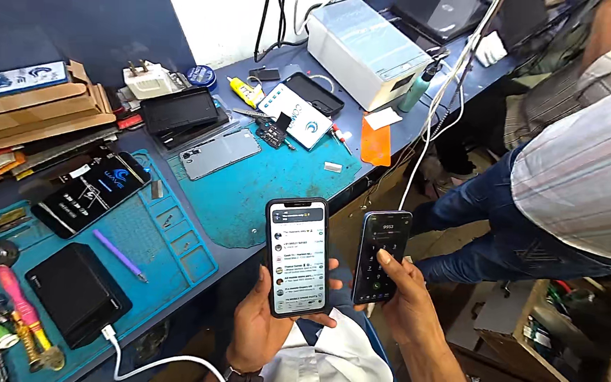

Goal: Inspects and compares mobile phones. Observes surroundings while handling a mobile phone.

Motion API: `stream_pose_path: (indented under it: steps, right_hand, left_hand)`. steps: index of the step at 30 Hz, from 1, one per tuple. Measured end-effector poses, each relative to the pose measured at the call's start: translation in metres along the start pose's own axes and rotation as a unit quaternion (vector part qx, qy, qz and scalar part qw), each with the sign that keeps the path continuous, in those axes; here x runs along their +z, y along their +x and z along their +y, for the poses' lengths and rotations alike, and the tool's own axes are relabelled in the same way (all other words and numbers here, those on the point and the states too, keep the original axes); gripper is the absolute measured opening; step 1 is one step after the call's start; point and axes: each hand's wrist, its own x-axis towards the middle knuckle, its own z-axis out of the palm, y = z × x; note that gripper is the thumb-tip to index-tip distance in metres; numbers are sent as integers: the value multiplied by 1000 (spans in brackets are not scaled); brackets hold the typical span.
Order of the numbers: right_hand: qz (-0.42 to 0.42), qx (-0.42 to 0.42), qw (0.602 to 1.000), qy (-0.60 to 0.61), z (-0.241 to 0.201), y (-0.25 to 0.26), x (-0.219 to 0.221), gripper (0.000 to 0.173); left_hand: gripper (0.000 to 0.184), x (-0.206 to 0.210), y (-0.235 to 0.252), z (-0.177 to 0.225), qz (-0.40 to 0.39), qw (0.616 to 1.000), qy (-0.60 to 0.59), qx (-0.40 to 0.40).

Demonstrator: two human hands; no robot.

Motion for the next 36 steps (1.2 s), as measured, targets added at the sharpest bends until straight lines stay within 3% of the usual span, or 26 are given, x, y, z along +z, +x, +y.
stream_pose_path:
  steps: [4, 7, 14, 36]
  right_hand:
    - [24, 7, 1000, 8, 0, 0, 0, 41]
    - [-38, -10, 998, 46, 0, -1, -5, 48]
    - [-127, -17, 986, 106, -1, -3, -11, 37]
    - [-137, -33, 985, 101, 1, -2, -12, 36]
  left_hand:
    - [64, -1, -1, 0, -7, 1000, -1, -2]
    - [64, 0, -1, 1, -3, 1000, 1, -1]
    - [65, 0, -2, 0, 1, 1000, 3, 5]
    - [65, -1, -1, 1, -7, 1000, 5, 6]
